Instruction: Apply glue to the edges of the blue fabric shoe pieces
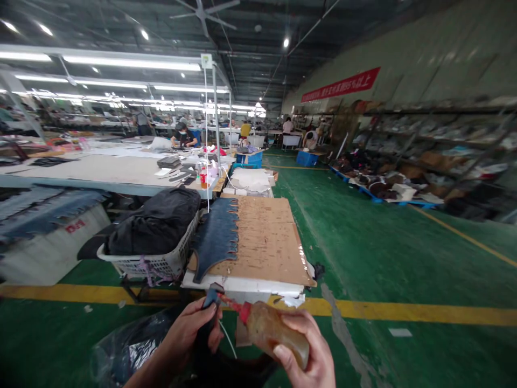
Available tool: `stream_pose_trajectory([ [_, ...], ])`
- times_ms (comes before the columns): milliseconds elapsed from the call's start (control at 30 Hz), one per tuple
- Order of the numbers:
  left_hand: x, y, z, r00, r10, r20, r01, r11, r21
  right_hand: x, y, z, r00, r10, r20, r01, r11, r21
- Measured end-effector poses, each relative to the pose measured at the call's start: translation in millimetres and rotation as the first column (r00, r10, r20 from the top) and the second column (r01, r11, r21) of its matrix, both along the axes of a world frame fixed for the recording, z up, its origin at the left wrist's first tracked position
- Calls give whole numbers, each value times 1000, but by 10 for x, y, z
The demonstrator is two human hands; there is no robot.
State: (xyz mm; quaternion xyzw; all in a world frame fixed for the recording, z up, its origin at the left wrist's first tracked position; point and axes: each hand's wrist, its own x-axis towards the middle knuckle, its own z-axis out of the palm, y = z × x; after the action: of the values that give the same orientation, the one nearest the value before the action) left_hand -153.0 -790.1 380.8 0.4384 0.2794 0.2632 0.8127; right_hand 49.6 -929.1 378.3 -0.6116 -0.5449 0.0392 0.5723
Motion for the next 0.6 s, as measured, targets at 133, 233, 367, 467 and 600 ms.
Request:
stream_pose_trajectory([
  [133, -33, -71, -48, 998, 69, -14, -70, 997, -37, 3, 53, 0, 997, -57, 57, 54, 997, 52],
  [233, -36, -120, -51, 996, 81, -30, -82, 996, -38, 32, 38, 17, 997, -69, 40, 67, 997, 48],
  [367, -16, -191, -27, 996, 71, -54, -73, 997, -33, 29, 31, 58, 994, 56, 97, -64, 995, 75],
  [467, 4, -242, -9, 997, 52, -62, -53, 998, -22, 13, 69, 52, 990, 36, 133, -48, 995, 87],
  [600, 20, -290, -14, 996, 47, -73, -49, 998, -35, 48, 48, 54, 994, -50, 95, 42, 996, 77],
])
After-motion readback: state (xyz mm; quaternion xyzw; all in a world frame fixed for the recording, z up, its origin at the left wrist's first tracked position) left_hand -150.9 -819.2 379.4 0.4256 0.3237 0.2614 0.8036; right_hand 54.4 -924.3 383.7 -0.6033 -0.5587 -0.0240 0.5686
